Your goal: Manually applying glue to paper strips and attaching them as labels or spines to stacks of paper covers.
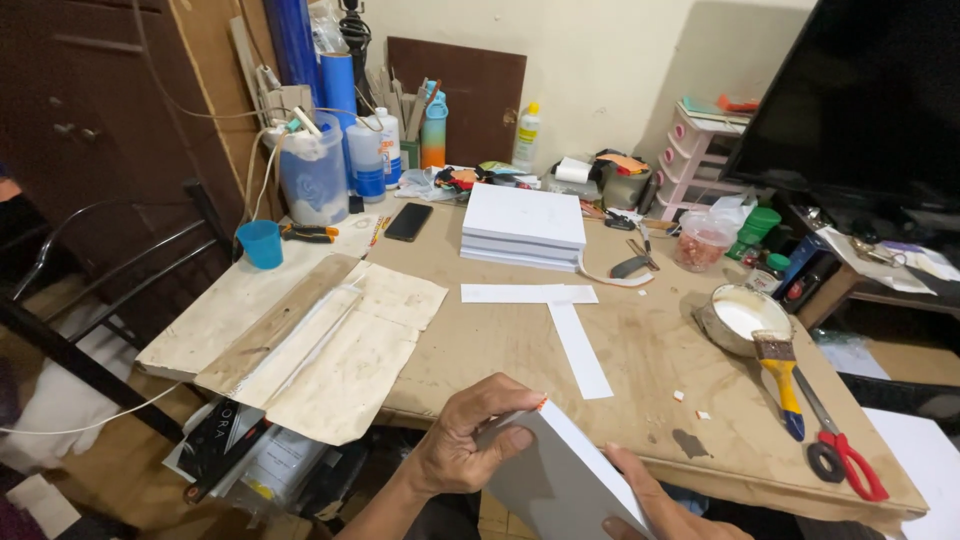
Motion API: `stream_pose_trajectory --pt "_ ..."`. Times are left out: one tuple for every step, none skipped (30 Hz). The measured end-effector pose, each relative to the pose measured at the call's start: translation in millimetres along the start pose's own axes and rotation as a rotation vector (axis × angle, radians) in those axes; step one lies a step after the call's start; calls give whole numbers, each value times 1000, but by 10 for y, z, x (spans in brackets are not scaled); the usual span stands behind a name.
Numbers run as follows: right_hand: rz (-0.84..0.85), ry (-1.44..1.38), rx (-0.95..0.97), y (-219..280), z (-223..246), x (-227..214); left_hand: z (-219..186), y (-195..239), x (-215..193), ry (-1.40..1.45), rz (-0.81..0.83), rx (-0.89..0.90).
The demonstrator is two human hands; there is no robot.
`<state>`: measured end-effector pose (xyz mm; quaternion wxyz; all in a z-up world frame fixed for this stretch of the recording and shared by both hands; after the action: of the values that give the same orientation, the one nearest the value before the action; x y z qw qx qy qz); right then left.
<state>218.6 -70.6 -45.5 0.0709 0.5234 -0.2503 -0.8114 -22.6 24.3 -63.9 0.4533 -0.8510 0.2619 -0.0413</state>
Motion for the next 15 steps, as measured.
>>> stream_pose_trajectory --pt "28 -4 69 66 72 -40 -12 3 -10 -36 -13 32" --pt "30 -6 72 151 155 -71 21 28 -17 -33 -11 30" --pt "13 27 109 236 230 -109 48 53 -28 -55 -22 46" --pt "-3 59 145 323 307 -146 73 82 -38 -77 -33 62" --pt "-1 58 148 306 251 -77 82 99 -51 -74 -32 59" --pt "-105 94 87 290 212 -41 93 116 -55 -58 -11 56" --pt "-210 129 27 277 173 -5 105 131 -57 -42 9 52" --pt "-208 124 39 139 13 126 70 156 -72 -31 15 49" --pt "-388 170 -182 13 -80 209 81 175 -96 42 -12 -83" --pt "-573 206 -377 -38 -221 328 110 201 -74 131 -24 -218" --pt "-573 201 -342 94 -119 267 23 186 -118 160 -4 -224" --pt "-646 131 -689 318 52 208 -49 167 -130 69 33 -304" --pt "-721 64 -1034 554 202 143 -112 143 -146 -24 75 -378" --pt "-728 59 -992 599 222 132 -200 138 -121 6 104 -383" --pt "-686 40 -1040 655 261 138 -312 130 -114 -102 107 -306"
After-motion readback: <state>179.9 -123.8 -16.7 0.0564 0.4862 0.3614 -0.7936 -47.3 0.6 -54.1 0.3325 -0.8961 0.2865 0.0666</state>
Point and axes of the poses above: each hand's wrist, its own y-axis away from the middle knuckle, its own x-axis out of the palm, z = x × y, the point moved 3 cm from there along -y, towards the middle knuckle, and after that the axes turned 5 degrees about -x, right-handed, at the moved point
